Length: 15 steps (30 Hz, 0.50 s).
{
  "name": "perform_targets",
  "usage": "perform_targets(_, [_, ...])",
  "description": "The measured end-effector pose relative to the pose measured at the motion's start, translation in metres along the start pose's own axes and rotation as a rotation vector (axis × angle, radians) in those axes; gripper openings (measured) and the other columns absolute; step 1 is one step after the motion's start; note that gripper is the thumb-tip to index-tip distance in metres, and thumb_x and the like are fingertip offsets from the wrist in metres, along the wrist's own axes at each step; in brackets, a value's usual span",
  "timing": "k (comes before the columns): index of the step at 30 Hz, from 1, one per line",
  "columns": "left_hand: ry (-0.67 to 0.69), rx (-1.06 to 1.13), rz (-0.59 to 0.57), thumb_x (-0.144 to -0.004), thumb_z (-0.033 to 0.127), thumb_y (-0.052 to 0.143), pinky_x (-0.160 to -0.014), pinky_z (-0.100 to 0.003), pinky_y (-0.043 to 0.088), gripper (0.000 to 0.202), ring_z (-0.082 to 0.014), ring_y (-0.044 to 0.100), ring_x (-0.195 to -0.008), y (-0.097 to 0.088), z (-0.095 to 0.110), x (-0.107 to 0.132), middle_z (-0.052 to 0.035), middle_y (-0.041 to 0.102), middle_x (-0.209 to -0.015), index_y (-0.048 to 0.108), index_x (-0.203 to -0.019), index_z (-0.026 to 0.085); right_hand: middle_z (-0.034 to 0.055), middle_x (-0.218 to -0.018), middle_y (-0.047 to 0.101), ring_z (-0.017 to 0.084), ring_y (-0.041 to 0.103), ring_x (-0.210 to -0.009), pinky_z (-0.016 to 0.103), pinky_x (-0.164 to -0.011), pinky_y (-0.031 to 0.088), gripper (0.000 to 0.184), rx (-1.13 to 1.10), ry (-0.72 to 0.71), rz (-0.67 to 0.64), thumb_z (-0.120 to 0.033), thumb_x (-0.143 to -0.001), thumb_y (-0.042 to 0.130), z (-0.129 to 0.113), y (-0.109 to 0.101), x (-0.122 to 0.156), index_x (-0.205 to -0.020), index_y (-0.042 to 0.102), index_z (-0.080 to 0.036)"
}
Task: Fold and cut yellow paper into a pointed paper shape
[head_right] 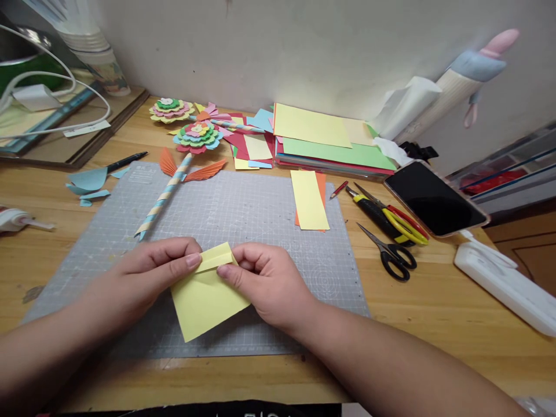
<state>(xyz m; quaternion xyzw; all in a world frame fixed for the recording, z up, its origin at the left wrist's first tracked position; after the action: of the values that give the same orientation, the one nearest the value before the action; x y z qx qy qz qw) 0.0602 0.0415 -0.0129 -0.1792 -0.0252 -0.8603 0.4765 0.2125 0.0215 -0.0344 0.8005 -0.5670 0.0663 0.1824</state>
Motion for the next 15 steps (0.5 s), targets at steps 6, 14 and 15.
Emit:
perform_targets(6, [0.043, -0.033, 0.018, -0.088, 0.046, 0.056, -0.053, -0.021, 0.036, 0.031, -0.0108, 0.045, -0.06, -0.0003, 0.0015, 0.0012, 0.0043, 0.052, -0.065, 0.056, -0.073, 0.019, 0.0002, -0.072, 0.066, 0.011, 0.06, -0.063, 0.024, -0.058, 0.048, 0.024, -0.018, 0.005, -0.028, -0.043, -0.08, 0.071, -0.0004, 0.0017, 0.0011, -0.084, 0.069, -0.019])
perform_targets(14, [0.015, 0.0, -0.038, -0.091, 0.041, 0.051, -0.051, -0.02, 0.034, 0.029, -0.0097, 0.041, -0.058, 0.0013, -0.0003, 0.0012, 0.0052, 0.048, -0.064, 0.054, -0.073, 0.019, -0.0009, -0.072, 0.065, 0.01, 0.058, -0.061, 0.022, -0.056, 0.046, 0.019, -0.043, 0.016, -0.049, -0.036, -0.079, 0.072, -0.0007, 0.0046, 0.0011, -0.084, 0.067, -0.018])
perform_targets(15, [0.022, -0.007, -0.041, -0.091, 0.041, 0.051, -0.052, -0.02, 0.034, 0.029, -0.0097, 0.041, -0.059, 0.0015, 0.0005, 0.0008, 0.0051, 0.048, -0.065, 0.054, -0.073, 0.019, -0.0008, -0.072, 0.065, 0.01, 0.057, -0.06, 0.022, -0.055, 0.045, 0.019, -0.031, 0.02, -0.041, -0.036, -0.079, 0.072, -0.0008, 0.0042, 0.0012, -0.082, 0.067, -0.018])
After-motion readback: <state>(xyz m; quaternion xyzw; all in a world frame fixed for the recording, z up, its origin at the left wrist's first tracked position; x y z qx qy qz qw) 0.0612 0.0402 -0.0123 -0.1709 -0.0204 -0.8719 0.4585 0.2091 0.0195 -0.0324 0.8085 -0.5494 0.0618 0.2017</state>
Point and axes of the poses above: each hand's wrist, its own x-axis away from the middle knuckle, its own y-axis out of the palm, z = x × y, the point moved 5 cm from there along -x, towards the middle knuckle
